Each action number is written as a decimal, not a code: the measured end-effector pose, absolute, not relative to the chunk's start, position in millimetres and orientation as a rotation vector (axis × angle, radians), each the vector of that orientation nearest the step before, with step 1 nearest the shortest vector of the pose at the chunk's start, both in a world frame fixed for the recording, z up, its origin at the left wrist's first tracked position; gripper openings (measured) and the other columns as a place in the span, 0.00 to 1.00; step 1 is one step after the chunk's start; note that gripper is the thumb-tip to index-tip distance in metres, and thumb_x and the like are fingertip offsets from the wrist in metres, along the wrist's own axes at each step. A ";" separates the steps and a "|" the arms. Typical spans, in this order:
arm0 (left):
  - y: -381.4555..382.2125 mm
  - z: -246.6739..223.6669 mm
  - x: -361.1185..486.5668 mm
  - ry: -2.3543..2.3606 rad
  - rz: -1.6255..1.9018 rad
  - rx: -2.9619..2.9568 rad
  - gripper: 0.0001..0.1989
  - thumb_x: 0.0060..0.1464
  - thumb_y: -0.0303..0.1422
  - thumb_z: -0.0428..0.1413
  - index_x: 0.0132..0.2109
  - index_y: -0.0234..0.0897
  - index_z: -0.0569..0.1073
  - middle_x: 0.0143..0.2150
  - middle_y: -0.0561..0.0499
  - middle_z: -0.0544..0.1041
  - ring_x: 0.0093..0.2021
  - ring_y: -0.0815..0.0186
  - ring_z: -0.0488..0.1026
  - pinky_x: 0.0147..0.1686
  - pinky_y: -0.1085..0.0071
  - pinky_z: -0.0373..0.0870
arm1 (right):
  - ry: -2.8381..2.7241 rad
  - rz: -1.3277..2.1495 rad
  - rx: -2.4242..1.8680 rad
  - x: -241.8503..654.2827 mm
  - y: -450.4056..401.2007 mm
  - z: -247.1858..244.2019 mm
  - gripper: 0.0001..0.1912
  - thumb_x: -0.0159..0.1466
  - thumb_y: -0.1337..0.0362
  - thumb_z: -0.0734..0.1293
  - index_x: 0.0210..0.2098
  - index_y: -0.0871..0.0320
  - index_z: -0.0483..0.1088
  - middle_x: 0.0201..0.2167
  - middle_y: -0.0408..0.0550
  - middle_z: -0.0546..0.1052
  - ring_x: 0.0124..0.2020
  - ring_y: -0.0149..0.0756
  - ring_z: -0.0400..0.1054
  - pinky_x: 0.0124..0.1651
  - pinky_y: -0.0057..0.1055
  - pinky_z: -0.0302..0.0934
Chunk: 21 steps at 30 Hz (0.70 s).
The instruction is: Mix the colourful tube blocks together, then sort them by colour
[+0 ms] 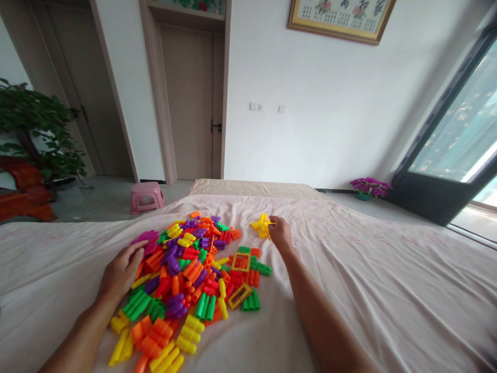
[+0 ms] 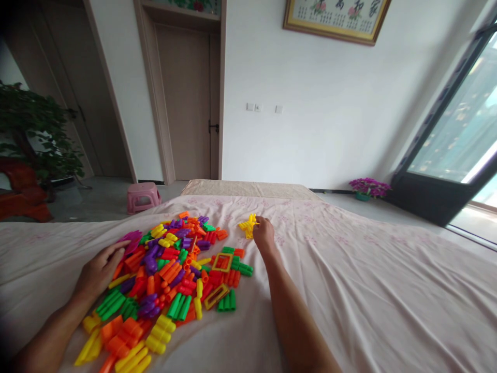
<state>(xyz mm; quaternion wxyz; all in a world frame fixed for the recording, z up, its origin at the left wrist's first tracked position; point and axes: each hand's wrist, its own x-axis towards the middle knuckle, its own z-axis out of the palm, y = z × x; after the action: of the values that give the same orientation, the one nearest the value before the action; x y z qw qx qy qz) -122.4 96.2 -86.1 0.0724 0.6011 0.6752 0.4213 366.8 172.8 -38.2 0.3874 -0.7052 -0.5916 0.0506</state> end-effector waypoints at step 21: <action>97.8 -87.7 -123.1 2.021 1.268 1.804 0.24 0.60 0.47 0.45 0.55 0.41 0.75 0.57 0.45 0.77 0.58 0.55 0.72 0.60 0.60 0.65 | -2.481 0.336 -1.407 261.5 114.3 -19.9 0.11 0.58 0.59 0.72 0.39 0.50 0.82 0.37 0.44 0.83 0.42 0.39 0.73 0.43 0.29 0.61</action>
<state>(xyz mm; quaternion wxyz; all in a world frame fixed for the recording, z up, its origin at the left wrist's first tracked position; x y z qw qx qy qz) -123.1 97.8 -87.7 0.0754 0.6014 0.6738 0.4227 261.5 114.3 -19.9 0.1346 -0.4855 -0.8560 0.1158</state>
